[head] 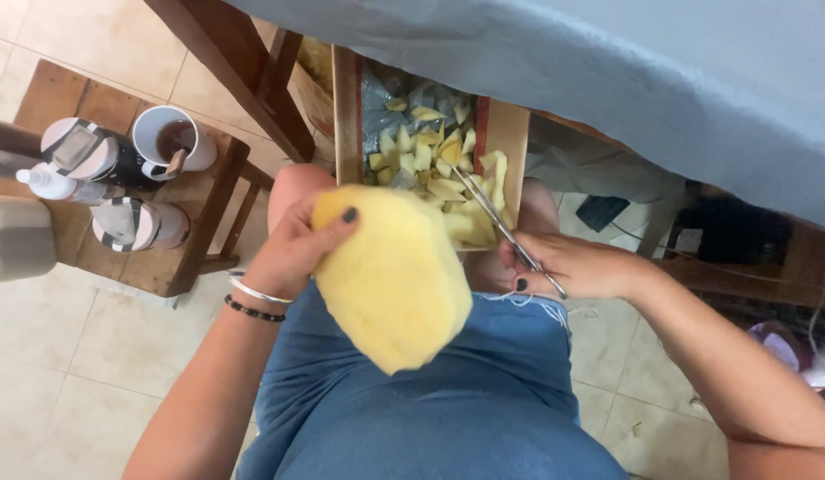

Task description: Cutting a large piece of yellow foam into small chunks using scissors and collecting them in a box.

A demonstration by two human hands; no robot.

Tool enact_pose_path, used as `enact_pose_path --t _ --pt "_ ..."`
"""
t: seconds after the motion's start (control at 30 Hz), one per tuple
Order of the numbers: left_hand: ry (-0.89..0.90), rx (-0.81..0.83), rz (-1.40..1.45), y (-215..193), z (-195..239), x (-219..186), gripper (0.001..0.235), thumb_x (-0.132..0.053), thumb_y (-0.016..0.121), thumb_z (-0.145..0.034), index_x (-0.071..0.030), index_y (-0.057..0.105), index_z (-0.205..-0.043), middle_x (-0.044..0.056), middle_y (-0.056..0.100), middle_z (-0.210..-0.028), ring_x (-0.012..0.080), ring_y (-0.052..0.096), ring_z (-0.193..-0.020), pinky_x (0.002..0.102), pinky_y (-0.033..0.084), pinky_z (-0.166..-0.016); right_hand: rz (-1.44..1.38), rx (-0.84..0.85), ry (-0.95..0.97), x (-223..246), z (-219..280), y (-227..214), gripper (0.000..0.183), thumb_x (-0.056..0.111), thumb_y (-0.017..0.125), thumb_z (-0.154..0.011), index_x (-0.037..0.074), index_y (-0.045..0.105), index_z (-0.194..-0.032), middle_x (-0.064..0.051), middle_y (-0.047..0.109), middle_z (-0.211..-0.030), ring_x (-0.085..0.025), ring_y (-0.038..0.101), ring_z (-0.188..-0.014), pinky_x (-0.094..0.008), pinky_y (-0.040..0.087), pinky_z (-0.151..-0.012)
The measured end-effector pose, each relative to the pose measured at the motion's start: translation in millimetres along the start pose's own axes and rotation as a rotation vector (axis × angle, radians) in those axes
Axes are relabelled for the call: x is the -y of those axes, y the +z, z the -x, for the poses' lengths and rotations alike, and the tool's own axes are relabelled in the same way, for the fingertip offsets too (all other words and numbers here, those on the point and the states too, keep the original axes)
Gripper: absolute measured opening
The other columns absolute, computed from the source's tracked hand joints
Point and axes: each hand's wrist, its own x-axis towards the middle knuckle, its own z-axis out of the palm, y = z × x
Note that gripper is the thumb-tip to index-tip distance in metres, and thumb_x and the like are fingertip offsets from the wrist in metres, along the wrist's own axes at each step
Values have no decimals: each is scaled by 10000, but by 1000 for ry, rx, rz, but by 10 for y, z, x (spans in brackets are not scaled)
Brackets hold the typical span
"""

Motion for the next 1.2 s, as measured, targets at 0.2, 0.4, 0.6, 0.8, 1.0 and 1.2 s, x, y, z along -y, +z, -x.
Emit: enact_pose_path --t 0.2,0.4,0.6,0.8,1.0,1.2 --pt "57 -68 332 3 -69 -11 358 -390 663 -972 -114 506 -1138 182 722 -852 283 759 -676 358 650 -536 34 -308 -119 240 55 264 714 658 658 -839 47 591 -1203 -170 724 -960 -383 734 -874 -501 581 -692" --pt "127 -46 242 446 -48 450 387 -253 714 -968 -74 583 -1286 172 718 -1102 304 747 -953 477 651 -823 -267 -712 -200 576 57 823 880 561 969 -544 18 680 -1172 -104 710 -990 -305 733 -937 -462 620 -778" --pt "250 123 -161 567 -234 335 566 -480 415 -1079 -36 661 -1329 205 668 -1326 304 589 -1304 477 438 -1141 -313 -1041 56 35 635 1258 462 232 970 -605 28 743 -953 -113 782 -801 -206 759 -818 -401 623 -671" --pt "458 371 -1202 647 -791 879 665 -568 708 -823 -65 651 -1254 243 610 -1276 505 628 -1145 582 492 -1061 -251 -1408 -65 53 1062 1403 487 172 851 -728 -50 678 -1125 -168 737 -1052 -210 645 -1044 -458 583 -865" --pt "424 371 -1071 503 -1384 1069 380 -580 779 -813 -266 689 -1008 58 624 -1157 365 647 -1181 449 490 -1069 -176 -1515 -114 -76 1028 1473 525 94 820 -750 -94 647 -1208 -177 690 -1089 -229 648 -1025 -491 594 -891" --pt "435 227 -1105 528 -1481 79 291 -210 787 -855 -204 583 -1063 25 709 -1034 215 675 -885 357 514 -744 -185 -1399 19 42 872 1487 438 286 745 -877 -41 660 -1155 -155 673 -1262 -287 638 -1271 -416 542 -1137"
